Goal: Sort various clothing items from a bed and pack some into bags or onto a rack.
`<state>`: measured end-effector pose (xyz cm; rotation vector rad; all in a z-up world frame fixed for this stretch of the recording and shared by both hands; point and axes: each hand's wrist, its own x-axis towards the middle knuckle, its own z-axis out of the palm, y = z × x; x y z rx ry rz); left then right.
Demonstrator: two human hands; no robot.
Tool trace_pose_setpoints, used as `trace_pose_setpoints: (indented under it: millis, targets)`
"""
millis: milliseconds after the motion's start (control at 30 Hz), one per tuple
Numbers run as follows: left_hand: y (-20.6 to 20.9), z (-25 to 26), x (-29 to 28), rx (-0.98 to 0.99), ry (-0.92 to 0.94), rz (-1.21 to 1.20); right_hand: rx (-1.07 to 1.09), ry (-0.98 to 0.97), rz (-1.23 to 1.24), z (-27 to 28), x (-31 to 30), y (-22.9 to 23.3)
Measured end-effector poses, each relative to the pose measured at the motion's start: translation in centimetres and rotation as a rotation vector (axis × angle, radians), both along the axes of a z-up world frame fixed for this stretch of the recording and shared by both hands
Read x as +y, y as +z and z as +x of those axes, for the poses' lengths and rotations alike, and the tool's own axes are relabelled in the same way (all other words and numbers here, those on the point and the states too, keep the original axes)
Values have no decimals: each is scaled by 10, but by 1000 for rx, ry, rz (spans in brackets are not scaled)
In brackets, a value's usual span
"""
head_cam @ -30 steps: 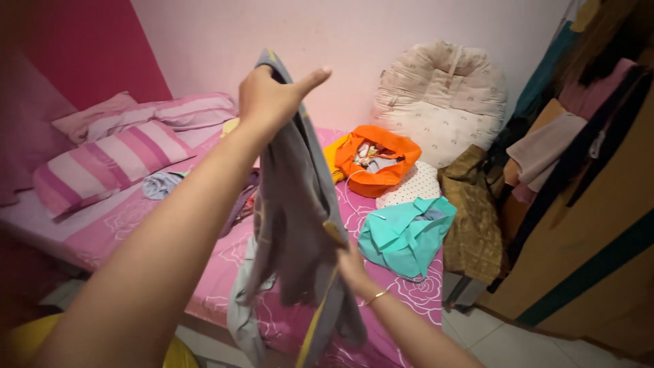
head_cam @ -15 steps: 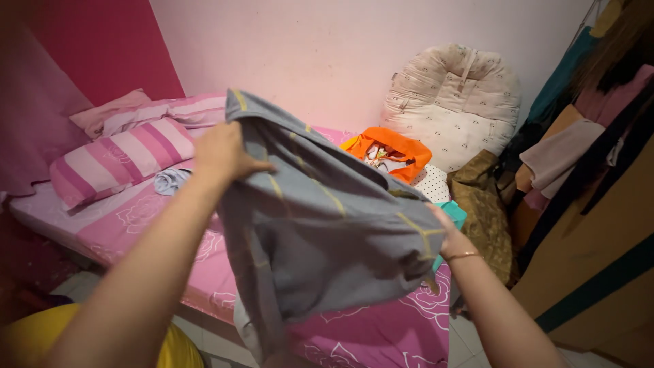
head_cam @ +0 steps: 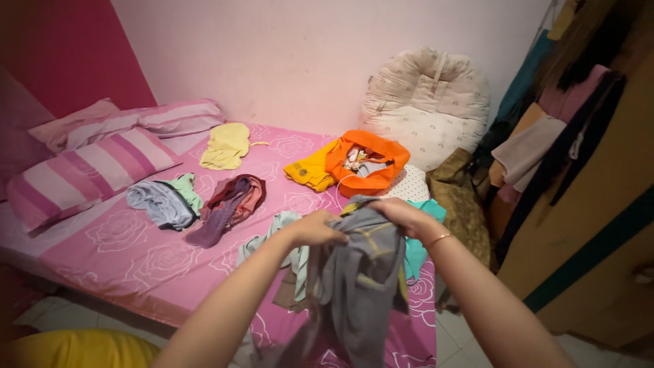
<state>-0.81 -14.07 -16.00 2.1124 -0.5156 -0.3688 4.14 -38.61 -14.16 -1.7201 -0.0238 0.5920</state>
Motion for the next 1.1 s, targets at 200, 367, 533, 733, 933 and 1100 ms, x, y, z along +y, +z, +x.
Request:
trace_pose_setpoints:
  millis: [200, 367, 533, 733, 933, 1100]
  targets:
    - [-8, 14, 2, 144, 224, -154, -1346, -453, -224, -64, 5, -19]
    - [2, 0, -9, 99, 220, -220, -950, -283, -206, -93, 28, -111]
    - [7, -27, -34, -123, -64, -186, -1161, 2, -270, -47, 46, -181]
    - [20, -67, -53, -33, -241, -79, -161, -850, -1733, 9, 141, -187]
    - [96, -112, -42, 224, -288, -517, 10, -1224, -2381, -115, 187, 26]
    - [83, -106, -34, 56, -436, -486, 221, -1573, -2912, -109, 182, 3]
